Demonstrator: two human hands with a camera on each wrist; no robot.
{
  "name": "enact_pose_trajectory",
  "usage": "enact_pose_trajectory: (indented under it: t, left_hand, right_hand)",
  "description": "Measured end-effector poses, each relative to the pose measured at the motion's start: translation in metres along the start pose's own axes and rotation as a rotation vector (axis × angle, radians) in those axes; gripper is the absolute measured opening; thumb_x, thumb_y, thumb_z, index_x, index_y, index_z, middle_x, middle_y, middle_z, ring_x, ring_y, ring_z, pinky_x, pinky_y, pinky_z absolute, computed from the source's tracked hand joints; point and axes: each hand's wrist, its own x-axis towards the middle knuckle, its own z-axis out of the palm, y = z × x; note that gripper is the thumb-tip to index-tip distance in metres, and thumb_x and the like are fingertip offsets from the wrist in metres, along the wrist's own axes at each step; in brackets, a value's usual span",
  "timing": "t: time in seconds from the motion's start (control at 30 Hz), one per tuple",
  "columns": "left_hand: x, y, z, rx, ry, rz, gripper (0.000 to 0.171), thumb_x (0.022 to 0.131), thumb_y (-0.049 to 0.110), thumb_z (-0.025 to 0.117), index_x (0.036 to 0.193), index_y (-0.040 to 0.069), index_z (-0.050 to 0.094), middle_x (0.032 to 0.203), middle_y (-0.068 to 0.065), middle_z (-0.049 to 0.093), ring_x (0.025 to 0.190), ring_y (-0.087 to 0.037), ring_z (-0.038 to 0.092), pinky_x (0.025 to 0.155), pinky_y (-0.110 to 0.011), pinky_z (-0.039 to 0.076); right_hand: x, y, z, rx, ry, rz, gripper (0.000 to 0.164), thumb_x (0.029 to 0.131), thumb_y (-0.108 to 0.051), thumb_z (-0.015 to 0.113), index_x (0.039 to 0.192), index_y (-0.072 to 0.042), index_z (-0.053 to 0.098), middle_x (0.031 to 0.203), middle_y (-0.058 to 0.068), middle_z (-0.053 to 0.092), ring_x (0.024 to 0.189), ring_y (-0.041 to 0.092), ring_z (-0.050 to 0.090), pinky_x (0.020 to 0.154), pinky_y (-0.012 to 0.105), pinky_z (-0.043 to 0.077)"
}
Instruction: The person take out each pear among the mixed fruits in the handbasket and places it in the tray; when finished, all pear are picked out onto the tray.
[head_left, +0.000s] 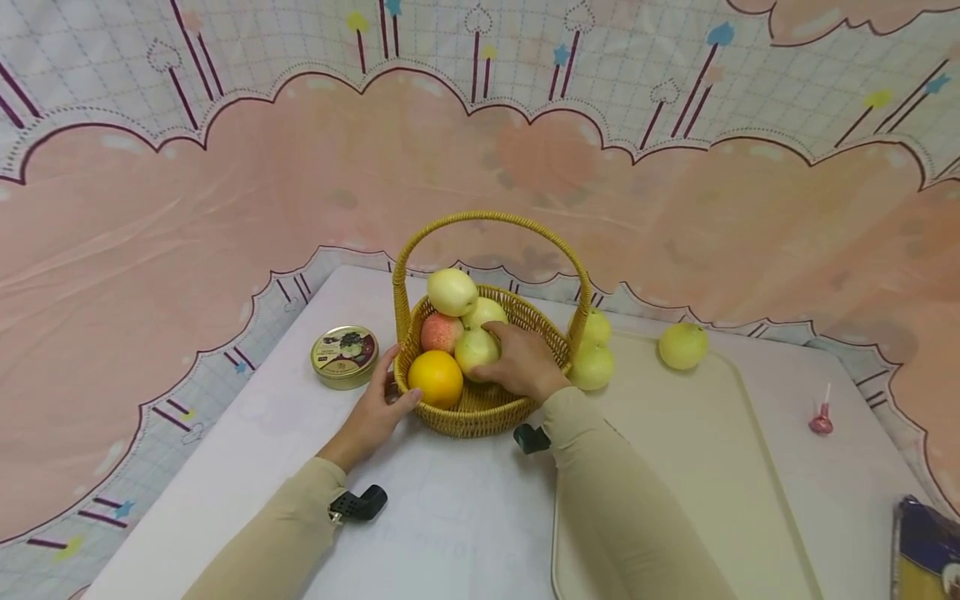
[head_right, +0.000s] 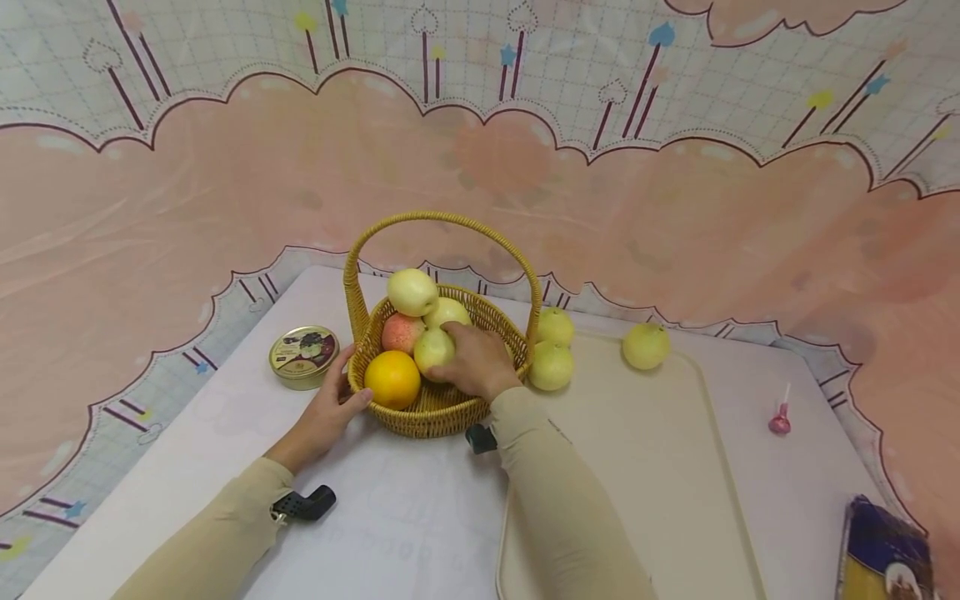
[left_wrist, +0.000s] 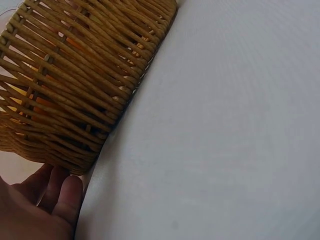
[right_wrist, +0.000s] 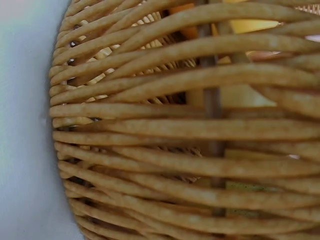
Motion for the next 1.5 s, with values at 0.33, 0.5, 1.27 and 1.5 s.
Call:
enact_pose_trajectory:
  t: [0.33,0.5,1.27,1.5]
  left_hand:
    - [0.000,0.001,-0.002,0.010,0.003,-0.008,0.079,0.101,0.026,0.059,0.161,0.019,0.008,0.148,-0.031,0.036,0.128,-0.041,0.043,0.107,-0.055,0.034]
    - [0.000,0.000,-0.001,-0.006,-0.004,-0.004,0.079,0.101,0.025,0.060,0.161,0.020,0.008,0.149,-0.031,0.035,0.130,-0.042,0.042,0.109,-0.056,0.033]
    - [-0.001,0.001,0.000,-0.010,-0.001,-0.013,0.079,0.101,0.027,0.059,0.161,0.021,0.007,0.150,-0.030,0.034,0.130,-0.041,0.041,0.108,-0.055,0.033]
    - [-0.001,0.002,0.001,-0.003,0.004,-0.006,0.079,0.102,0.026,0.059,0.161,0.020,0.008,0.149,-0.030,0.036,0.128,-0.040,0.043,0.108,-0.055,0.034]
  right_hand:
    - [0.000,0.002,0.000,0.150,0.052,0.020,0.058,0.085,-0.029,0.075,0.135,-0.004,0.058,0.130,0.013,0.060,0.116,0.028,0.056,0.100,0.041,0.043]
    - [0.000,0.000,-0.001,0.019,0.001,0.007,0.074,0.082,-0.045,0.078,0.142,-0.009,0.055,0.135,0.009,0.061,0.120,0.029,0.056,0.105,0.045,0.038]
    - [-0.002,-0.001,0.002,-0.111,-0.008,0.017,0.077,0.076,-0.047,0.074,0.139,-0.008,0.051,0.132,0.009,0.059,0.117,0.028,0.055,0.112,0.058,0.022]
    - [-0.009,0.000,0.000,0.132,0.066,-0.009,0.076,0.077,-0.038,0.079,0.138,-0.005,0.049,0.133,0.013,0.053,0.111,0.028,0.054,0.097,0.045,0.045]
